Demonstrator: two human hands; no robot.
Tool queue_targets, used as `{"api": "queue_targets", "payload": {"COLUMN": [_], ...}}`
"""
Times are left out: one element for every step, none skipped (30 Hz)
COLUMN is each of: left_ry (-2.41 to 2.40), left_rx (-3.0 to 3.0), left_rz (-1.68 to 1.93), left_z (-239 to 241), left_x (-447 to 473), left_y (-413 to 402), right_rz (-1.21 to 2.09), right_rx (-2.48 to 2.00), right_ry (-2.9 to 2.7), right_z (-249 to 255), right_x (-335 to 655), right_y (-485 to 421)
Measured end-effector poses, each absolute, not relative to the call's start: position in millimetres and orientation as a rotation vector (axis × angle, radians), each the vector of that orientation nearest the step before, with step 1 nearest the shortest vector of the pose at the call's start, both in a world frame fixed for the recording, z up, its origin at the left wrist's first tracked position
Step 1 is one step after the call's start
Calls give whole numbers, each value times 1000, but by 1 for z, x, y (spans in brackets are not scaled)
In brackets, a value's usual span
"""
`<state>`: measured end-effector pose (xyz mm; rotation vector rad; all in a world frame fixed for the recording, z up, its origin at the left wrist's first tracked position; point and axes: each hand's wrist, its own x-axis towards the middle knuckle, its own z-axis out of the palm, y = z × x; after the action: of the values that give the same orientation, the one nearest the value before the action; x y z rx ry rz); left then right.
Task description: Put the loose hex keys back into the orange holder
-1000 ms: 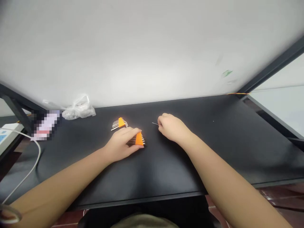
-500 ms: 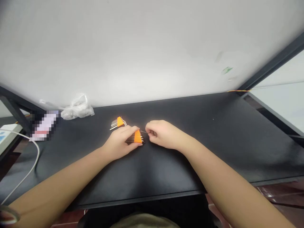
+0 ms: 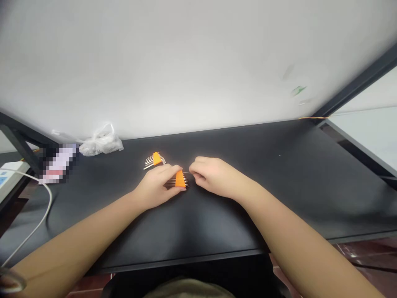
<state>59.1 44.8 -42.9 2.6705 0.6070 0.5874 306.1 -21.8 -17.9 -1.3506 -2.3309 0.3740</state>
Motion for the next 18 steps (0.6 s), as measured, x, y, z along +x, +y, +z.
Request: {"api": "queue_targets", "payload": {"left_ry": [610, 611, 611, 611, 611, 611, 612, 612, 611, 608, 605, 604, 602, 601, 598, 595, 594, 592], "left_rx": [2671, 2672, 2674, 2675, 2676, 2679, 2684, 2689, 2695, 2699, 2699, 2697, 2695, 2692, 2690, 2687, 2685, 2684], "left_rz": [579, 573, 568, 564, 560, 551, 539, 526, 514, 506, 501, 503, 507, 512, 518, 524, 529, 532], "left_z": [-43, -43, -43, -44, -44, -44, -44, -45, -45, -45, -44, -44, -44, -44, -43, -43, -43, -43], "left_x": [59, 59, 60, 60, 60, 60, 60, 60, 60, 61, 61, 61, 61, 61, 60, 60, 60, 60], "left_y": [45, 45, 45, 45, 45, 45, 45, 44, 44, 44, 44, 44, 44, 44, 44, 44, 44, 44], "right_rz": [367, 360, 357, 355, 353, 357, 361, 370, 381, 396, 411, 422, 428, 428, 425, 418, 410, 404], "right_rx": [-1356, -1362, -1367, -1372, -1378, -1382, -1383, -1381, -1375, -1368, -1360, -1355, -1354, -1357, -1361, -1363, -1361, -1357], "right_ry": [-2336, -2340, -2345, -2348, -2348, -2348, -2347, -2349, -2351, -2356, -2360, -2361, -2358, -2352, -2344, -2335, -2328, -2324], "right_z": [-18, -17, -17, -17, -16, -16, -15, -15, -14, -14, -13, -13, -13, -13, -12, -12, -12, -12], "right_x": [306, 306, 306, 306, 306, 305, 305, 304, 303, 302, 302, 302, 302, 302, 302, 303, 304, 304], "right_y": [-23, -24, -24, -25, -25, -26, -26, -26, -26, -27, -27, -27, -27, -27, -27, -27, -27, -26]}}
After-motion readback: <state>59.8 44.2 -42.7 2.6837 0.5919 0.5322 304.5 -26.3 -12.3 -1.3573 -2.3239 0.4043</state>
